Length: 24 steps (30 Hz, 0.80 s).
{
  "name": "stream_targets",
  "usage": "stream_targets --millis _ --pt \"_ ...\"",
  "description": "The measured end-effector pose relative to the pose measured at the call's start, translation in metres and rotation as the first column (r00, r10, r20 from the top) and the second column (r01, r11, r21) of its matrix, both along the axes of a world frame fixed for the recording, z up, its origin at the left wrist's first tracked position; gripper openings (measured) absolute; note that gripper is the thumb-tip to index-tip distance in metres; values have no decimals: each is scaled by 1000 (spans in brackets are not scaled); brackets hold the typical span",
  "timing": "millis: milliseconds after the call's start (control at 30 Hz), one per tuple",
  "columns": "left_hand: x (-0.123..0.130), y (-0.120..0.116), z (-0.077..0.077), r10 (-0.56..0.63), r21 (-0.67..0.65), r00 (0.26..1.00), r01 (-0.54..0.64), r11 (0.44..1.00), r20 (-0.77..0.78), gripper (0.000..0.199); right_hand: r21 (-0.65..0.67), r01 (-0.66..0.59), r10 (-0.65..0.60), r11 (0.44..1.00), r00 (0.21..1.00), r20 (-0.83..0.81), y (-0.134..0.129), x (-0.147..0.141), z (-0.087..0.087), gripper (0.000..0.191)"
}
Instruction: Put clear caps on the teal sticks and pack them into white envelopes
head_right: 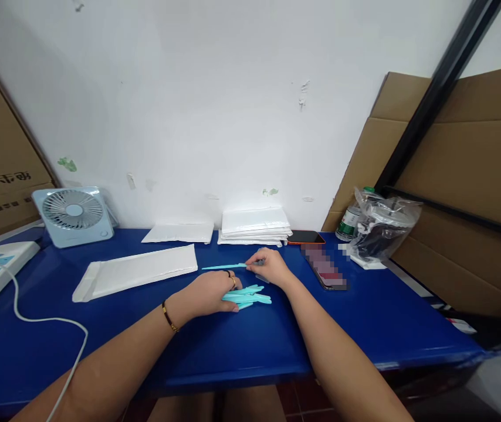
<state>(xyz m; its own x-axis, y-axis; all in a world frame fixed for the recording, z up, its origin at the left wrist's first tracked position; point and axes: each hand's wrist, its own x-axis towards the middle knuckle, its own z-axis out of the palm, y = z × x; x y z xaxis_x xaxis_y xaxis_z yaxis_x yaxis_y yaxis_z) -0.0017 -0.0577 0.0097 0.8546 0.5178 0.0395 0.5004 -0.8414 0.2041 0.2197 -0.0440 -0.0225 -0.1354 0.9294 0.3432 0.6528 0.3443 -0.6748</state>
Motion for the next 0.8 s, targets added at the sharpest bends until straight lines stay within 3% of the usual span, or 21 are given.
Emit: stream_targets --millis 200,367,567,667,800 --pt "-2 2 1 29 -53 999 -27 998 38 40 45 -28 22 999 992 123 -9 15 15 14" --pt "-1 7 2 125 -143 992 -122 982 13 14 -123 -39 69 992 966 250 -22 28 26 12" --pt "-3 16 -5 207 -257 972 -174 951 109 14 -192 -44 105 980 941 321 -23 19 21 10" --pt "-6 21 -7 247 -242 954 -203 949 168 19 -168 -34 82 985 955 286 -23 20 22 12" --pt "-10 27 -5 335 -252 921 -282 926 199 20 -211 -123 137 970 989 53 -25 23 26 11"
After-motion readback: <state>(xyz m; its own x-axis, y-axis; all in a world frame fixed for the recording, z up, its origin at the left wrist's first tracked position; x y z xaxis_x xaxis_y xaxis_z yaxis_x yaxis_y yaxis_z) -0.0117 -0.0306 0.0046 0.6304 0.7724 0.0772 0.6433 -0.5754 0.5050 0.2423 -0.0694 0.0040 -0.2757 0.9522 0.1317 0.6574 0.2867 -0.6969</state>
